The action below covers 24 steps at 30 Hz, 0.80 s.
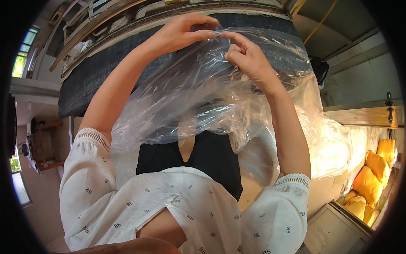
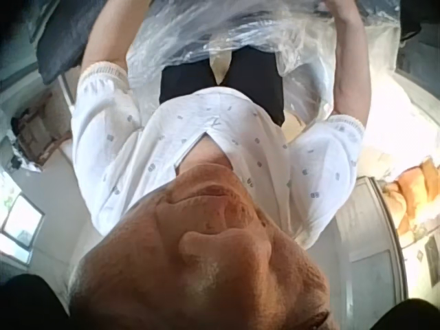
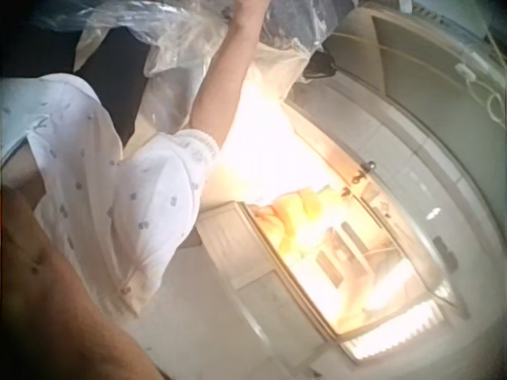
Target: The recorder is covering a dark gray seat or foam product with a large clear plastic sheet.
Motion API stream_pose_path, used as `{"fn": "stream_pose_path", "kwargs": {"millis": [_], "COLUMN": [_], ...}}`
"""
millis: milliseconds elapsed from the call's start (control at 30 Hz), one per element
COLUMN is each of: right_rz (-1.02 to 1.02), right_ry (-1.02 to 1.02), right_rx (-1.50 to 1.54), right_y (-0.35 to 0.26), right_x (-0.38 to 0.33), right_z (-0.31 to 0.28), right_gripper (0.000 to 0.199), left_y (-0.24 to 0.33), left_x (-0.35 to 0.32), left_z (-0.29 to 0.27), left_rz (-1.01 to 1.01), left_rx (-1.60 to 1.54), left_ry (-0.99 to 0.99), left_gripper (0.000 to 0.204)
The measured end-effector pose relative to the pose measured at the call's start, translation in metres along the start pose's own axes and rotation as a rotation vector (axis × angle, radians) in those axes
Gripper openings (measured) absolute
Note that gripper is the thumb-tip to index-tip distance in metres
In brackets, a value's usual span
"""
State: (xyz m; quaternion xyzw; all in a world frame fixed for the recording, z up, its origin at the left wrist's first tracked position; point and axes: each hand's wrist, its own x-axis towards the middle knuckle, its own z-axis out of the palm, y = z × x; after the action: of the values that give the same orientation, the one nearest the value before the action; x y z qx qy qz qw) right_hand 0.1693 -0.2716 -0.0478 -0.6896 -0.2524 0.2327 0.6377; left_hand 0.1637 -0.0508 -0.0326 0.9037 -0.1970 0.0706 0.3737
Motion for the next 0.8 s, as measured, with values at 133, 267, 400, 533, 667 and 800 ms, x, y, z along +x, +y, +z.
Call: {"fn": "stream_pose_path", "kwargs": {"millis": [133,267,400,533,667,800], "right_rz": [0.005,0.037,0.035,-0.144,-0.478,-0.349], "right_ry": [-0.031,-0.018,-0.079,0.121,0.187,0.103], "right_rx": [0.032,0.017,0.087,-0.322,-0.928,-0.631], "right_y": [0.004,0.004,-0.006,-0.023,-0.036,-0.052], "right_x": [-0.006,-0.015,-0.023,-0.029,-0.015,-0.016], "right_z": [-0.008,-0.013,-0.018,-0.050,-0.069,-0.026], "right_gripper": [0.051,0.055,0.056,0.027,0.018,0.018], "left_y": [0.008,0.059,0.018,0.013,0.023,0.027], "left_x": [0.026,0.031,0.033,0.021,0.009,-0.009], "left_z": [0.008,-0.012,0.010,0.031,0.048,0.041], "left_rz": [0.138,0.056,0.248,0.205,0.177,0.096], "left_rx": [0.020,-0.155,-0.109,-0.502,-0.859,-1.226], "left_ry": [-0.100,-0.181,-0.187,-0.097,-0.020,0.243], "left_gripper": [0.024,0.019,0.018,0.010,0.007,0.013]}}
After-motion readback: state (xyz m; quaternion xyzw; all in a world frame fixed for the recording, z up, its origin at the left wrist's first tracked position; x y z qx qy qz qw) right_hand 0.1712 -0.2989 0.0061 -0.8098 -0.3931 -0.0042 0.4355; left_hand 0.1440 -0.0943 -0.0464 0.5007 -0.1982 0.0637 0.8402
